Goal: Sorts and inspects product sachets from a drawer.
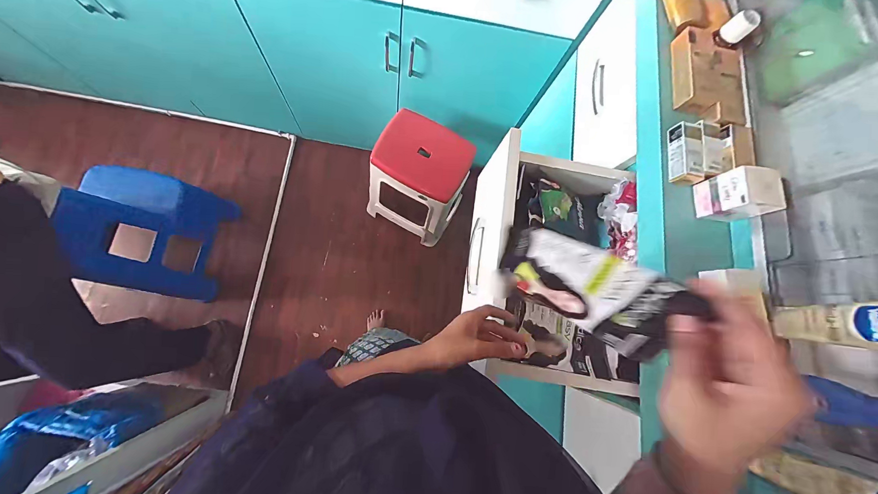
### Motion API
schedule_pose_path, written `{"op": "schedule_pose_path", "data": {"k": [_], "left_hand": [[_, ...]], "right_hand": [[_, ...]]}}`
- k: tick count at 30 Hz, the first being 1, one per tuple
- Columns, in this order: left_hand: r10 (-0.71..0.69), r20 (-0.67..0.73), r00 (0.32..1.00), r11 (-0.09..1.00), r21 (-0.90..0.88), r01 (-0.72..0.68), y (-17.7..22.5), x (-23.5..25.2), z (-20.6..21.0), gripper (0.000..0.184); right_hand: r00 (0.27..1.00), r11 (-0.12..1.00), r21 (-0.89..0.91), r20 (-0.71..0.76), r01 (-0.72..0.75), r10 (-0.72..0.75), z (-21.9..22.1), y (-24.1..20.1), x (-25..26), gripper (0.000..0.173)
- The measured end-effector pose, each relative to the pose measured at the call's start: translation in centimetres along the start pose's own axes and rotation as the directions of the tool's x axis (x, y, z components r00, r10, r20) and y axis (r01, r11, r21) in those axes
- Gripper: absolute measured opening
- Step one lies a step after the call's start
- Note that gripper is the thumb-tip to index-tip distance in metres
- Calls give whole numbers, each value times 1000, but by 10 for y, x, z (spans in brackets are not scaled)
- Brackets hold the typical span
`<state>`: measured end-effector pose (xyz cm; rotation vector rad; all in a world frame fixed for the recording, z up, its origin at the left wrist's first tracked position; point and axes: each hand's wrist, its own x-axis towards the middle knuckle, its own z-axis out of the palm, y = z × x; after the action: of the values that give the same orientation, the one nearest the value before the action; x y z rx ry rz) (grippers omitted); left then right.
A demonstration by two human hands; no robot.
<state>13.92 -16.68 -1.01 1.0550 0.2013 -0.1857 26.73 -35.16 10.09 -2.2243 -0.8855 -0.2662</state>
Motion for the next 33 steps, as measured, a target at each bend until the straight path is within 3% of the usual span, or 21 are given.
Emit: {"op": "schedule_pose_path", "data": {"k": [2,5,9,11,13,17,20,24,26,29,31,33], "left_hand": [[30,-34,999,999,46,-28,0,1,-5,42],[104,-119,987,988,123,-89,6,6,-15,32],[219,-182,959,947,277,-164,13,11,-25,26],[278,-147,949,904,374,-207,17,15,-30,23],[339,-97,936,833,494,-250,22,24,-34,22],[403,46,914,608,733,-305,39,49,-37,25],[415,176,892,402,845,-353,43,79,-39,27],[291,312,904,220,898,-381,45,109,-27,28],[160,393,906,141,899,-415,41,118,-23,22],[-142,379,915,74,925,-372,37,121,-14,35],[-157,338,928,53,941,-333,27,122,-12,36],[-57,328,943,68,943,-324,17,123,-11,26]], "right_hand": [[994,983,-160,-68,-94,84,-26,19,9,35],[989,961,-233,-8,-148,150,-36,43,10,33],[990,972,-204,61,-115,129,-10,53,-8,34],[969,957,-232,131,-176,210,17,71,-19,34],[913,918,-291,227,-269,340,39,90,-30,33],[828,827,-417,249,-376,502,55,98,-39,37],[834,802,-461,204,-381,513,63,85,-43,44],[866,859,-388,232,-335,443,65,82,-48,39],[827,857,-366,297,-363,477,68,90,-48,40],[721,754,-442,285,-485,631,67,96,-50,45],[678,721,-453,291,-524,675,68,98,-53,48],[701,736,-419,270,-532,660,70,102,-60,44]]}}
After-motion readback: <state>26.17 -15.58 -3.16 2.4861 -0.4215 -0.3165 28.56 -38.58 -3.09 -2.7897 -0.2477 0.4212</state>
